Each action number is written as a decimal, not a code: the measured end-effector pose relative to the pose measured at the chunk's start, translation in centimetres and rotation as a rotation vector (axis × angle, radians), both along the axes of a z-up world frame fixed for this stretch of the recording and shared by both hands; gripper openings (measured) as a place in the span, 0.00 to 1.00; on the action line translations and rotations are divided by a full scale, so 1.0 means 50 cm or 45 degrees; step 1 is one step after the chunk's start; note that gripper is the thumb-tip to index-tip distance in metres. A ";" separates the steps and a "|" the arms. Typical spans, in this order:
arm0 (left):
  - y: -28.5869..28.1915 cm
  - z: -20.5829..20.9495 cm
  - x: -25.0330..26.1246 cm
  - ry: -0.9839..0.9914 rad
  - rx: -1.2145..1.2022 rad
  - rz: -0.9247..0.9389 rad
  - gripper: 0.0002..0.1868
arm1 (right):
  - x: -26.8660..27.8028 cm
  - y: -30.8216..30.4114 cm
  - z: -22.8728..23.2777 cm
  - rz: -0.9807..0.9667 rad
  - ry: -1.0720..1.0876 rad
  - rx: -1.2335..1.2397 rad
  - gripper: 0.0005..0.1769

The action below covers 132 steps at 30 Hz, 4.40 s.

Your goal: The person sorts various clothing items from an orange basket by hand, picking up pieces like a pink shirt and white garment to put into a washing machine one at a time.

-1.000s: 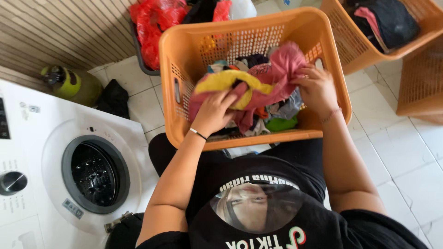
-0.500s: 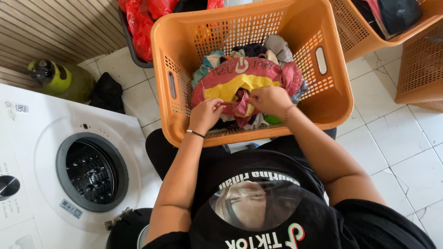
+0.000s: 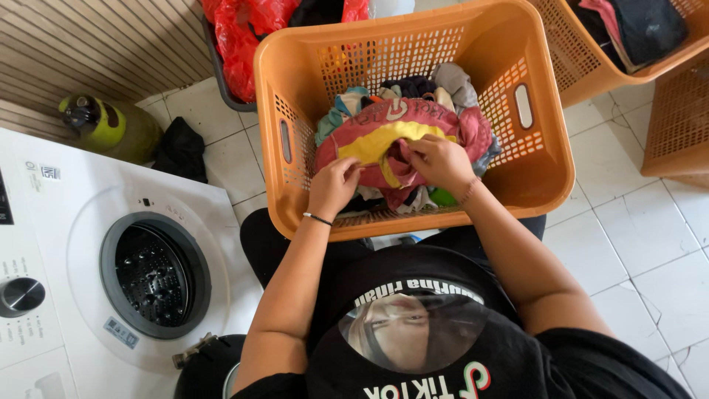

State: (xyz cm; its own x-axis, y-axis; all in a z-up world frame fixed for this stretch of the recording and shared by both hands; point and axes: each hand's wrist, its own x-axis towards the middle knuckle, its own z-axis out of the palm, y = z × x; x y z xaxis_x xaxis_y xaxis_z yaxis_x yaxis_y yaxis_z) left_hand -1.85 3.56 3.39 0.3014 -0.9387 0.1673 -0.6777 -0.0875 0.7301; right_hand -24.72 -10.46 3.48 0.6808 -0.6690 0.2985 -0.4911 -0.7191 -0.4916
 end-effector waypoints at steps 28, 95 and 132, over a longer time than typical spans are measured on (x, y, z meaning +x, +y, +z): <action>-0.039 0.130 -0.053 0.163 -0.060 0.142 0.07 | -0.012 0.047 0.184 0.030 -0.690 0.563 0.07; 0.019 0.033 0.109 1.291 -1.073 0.337 0.19 | 0.154 0.022 0.217 0.232 -1.121 0.896 0.46; 0.572 -0.509 0.380 1.348 -1.211 1.773 0.45 | 0.340 0.187 0.036 0.644 0.177 0.954 0.22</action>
